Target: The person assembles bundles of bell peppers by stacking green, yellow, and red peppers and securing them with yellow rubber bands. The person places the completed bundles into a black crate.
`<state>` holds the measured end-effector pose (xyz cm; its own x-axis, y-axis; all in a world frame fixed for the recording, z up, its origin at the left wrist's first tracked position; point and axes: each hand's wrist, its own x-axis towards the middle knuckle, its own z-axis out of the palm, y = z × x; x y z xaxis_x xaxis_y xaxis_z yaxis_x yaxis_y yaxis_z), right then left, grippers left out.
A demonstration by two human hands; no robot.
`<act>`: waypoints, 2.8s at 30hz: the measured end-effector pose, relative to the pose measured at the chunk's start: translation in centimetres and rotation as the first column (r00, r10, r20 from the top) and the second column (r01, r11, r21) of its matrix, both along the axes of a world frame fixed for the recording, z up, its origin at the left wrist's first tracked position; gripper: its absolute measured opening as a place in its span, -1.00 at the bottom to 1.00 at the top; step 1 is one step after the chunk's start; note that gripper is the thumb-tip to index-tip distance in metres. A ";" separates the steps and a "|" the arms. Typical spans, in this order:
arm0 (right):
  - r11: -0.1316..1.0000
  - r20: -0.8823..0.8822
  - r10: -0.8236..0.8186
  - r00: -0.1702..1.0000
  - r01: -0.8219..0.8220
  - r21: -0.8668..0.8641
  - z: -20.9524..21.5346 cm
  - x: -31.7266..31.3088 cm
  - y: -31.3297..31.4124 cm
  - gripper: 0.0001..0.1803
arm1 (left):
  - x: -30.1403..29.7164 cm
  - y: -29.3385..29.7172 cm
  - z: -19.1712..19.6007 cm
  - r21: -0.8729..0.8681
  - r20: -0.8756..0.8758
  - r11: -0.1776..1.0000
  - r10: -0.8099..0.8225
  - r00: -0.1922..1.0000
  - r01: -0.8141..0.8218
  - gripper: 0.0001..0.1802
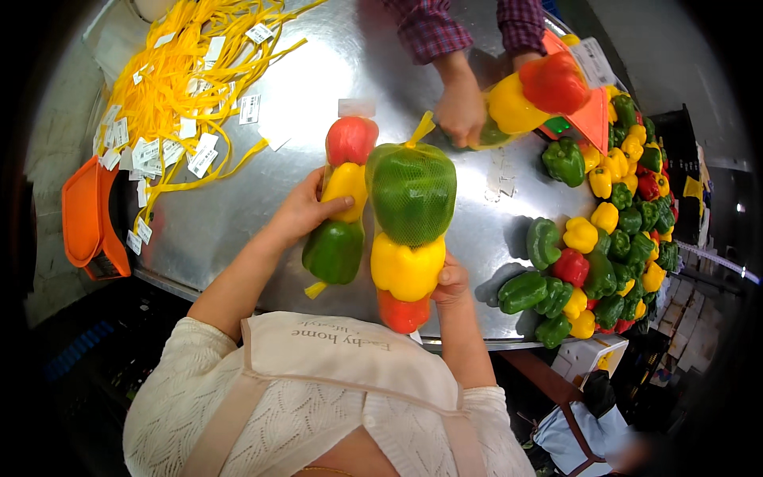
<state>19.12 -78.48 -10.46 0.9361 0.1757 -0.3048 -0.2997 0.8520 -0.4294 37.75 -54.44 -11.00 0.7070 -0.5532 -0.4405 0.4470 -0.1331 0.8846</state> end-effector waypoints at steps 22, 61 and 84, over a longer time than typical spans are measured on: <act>0.273 0.305 -0.361 0.881 0.413 -0.869 12.4 -3.4 0.5 0.06 | -1.3 -2.4 0.6 0.329 0.387 0.944 -0.124 0.914 -0.012 -0.30; 0.768 0.393 0.254 0.884 0.063 -0.638 9.3 -4.1 4.9 -0.09 | -40.6 29.6 36.0 0.354 0.922 0.276 -0.264 0.283 -0.894 -0.14; 0.635 0.399 0.191 0.897 0.197 -0.747 14.1 -10.4 25.0 -0.03 | -40.4 52.7 14.2 0.755 0.572 -0.108 -0.373 0.731 -0.646 -0.04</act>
<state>8.69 -53.49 3.65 0.9948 0.0627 0.0802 0.0691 0.1623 -0.9843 -2.69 -1.73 3.15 0.9711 0.2020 0.1273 0.2180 -0.9675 -0.1279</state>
